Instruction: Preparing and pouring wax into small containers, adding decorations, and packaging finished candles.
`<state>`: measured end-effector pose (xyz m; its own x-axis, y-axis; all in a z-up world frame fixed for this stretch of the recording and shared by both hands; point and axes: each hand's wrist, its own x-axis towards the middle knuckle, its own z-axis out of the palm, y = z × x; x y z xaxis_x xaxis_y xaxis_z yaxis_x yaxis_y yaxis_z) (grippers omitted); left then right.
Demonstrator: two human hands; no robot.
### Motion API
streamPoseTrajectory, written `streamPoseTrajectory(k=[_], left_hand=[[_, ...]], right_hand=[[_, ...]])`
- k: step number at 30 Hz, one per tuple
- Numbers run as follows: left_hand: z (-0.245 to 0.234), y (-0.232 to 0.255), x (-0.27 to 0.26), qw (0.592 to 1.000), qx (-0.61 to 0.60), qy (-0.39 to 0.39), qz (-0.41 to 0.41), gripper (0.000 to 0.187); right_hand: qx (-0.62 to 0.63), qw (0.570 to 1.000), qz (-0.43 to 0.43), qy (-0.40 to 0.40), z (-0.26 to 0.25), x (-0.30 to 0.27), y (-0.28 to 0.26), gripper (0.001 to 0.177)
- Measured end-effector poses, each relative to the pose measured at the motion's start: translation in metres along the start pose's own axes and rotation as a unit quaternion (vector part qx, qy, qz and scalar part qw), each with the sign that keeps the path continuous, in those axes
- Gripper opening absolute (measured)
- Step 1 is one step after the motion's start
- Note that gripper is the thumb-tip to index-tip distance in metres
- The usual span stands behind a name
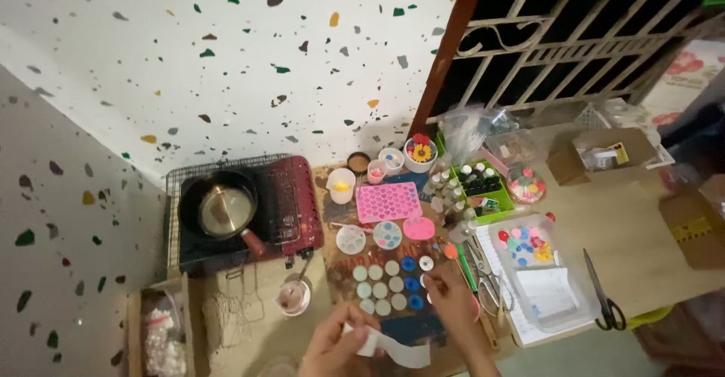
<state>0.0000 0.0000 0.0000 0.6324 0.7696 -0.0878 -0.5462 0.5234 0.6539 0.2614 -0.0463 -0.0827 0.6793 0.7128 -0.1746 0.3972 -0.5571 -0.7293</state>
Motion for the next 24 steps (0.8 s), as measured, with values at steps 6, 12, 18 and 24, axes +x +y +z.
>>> streamPoseTrajectory(k=[6,12,18,24], left_hand=[[-0.024,-0.02,0.013,0.974,0.165,-0.148,-0.055,0.025],[0.043,-0.024,-0.001,0.913,0.373,-0.159,-0.051,0.026],[0.033,-0.157,0.005,0.831,0.497,-0.248,0.027,0.028],[0.011,-0.339,0.006,0.903,0.427,-0.037,-0.019,0.017]], right_hand=[[0.088,0.928,-0.336,-0.136,-0.09,-0.105,-0.108,0.016],[0.003,0.972,-0.045,-0.229,-0.087,-0.14,-0.018,0.024],[-0.085,0.972,-0.04,-0.216,-0.079,-0.13,0.153,0.027],[0.091,0.993,-0.07,0.006,-0.107,-0.128,0.183,0.018]])
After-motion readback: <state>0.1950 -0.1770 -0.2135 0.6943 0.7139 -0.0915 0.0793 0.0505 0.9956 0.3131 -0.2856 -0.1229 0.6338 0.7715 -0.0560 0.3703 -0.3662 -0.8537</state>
